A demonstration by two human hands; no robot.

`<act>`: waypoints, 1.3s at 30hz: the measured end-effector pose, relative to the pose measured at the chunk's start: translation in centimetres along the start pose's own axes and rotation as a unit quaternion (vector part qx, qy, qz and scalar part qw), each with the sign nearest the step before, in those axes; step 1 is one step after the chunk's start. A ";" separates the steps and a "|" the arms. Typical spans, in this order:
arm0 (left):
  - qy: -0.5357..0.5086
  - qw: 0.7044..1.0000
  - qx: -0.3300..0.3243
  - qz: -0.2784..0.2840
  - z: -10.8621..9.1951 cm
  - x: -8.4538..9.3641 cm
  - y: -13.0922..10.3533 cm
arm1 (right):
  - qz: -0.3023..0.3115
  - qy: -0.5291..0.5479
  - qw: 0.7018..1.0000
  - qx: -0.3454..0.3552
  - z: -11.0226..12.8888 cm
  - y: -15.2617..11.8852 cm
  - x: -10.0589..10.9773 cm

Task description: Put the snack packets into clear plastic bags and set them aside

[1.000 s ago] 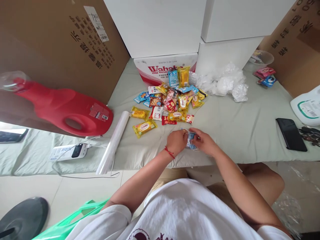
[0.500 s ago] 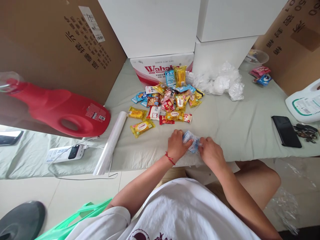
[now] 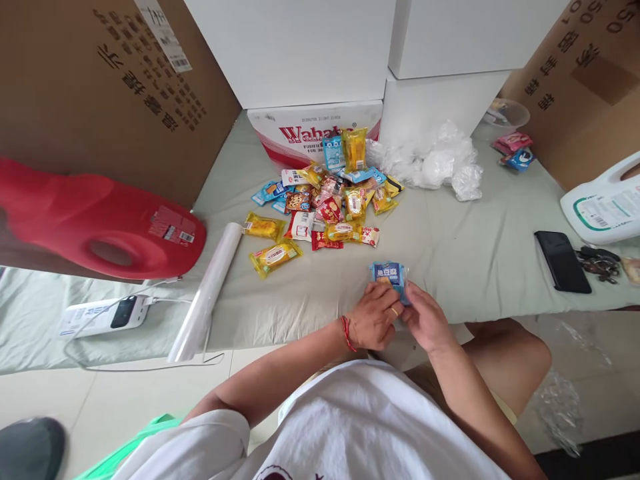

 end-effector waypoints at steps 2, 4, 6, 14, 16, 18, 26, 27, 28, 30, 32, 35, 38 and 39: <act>-0.110 0.993 0.020 -0.033 0.0 0.0 0.1 | -0.015 -0.058 0.998 0.017 -0.2 0.6 0.0; -0.173 0.969 0.122 -0.124 0.2 0.1 0.5 | -0.045 -0.089 0.994 0.048 -0.2 1.2 0.2; -0.192 0.921 0.285 -0.184 0.6 0.0 1.2 | -0.075 -0.096 0.989 0.078 0.1 1.7 0.4; -0.300 0.881 0.364 -0.029 2.3 -1.7 5.9 | -0.109 -0.178 0.977 0.051 3.1 2.0 3.6; -0.249 0.919 0.306 -0.013 2.8 -2.4 6.4 | -0.175 -0.182 0.961 0.113 5.4 2.8 6.2; -0.194 0.946 0.259 0.026 3.1 -3.2 6.5 | -0.252 -0.170 0.936 0.175 8.7 4.6 9.7; -0.129 0.968 0.182 0.118 3.2 -3.6 6.1 | -0.545 -0.179 0.800 0.175 23.2 18.6 21.2; -0.126 0.969 0.180 0.115 3.1 -3.5 6.0 | -0.560 -0.183 0.789 0.174 24.5 20.5 21.7; -0.124 0.970 0.178 0.114 3.1 -3.6 6.0 | -0.566 -0.188 0.784 0.175 25.7 22.5 22.1; -0.118 0.971 0.179 0.108 3.1 -3.8 6.0 | -0.568 -0.201 0.779 0.176 27.4 26.2 22.6; -0.111 0.972 0.183 0.097 3.3 -4.2 5.8 | -0.557 -0.221 0.780 0.180 28.6 29.6 22.9; -0.091 0.979 0.173 0.067 3.6 -5.1 5.4 | -0.527 -0.262 0.785 0.191 29.5 33.9 23.5; -0.071 0.985 0.151 0.048 4.0 -5.9 4.9 | -0.485 -0.317 0.788 0.209 29.6 37.2 23.9; -0.066 0.986 0.146 0.044 4.1 -6.1 4.8 | -0.465 -0.335 0.791 0.215 29.5 38.1 23.9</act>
Point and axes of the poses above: each hand's wrist, its own y-axis towards the middle knuckle, its own x-axis out of the back of the hand, z = x × y, the point moved 1 cm from there along y, towards the middle knuckle, and after that the axes turned 5 degrees about x, right-handed, at the moved point
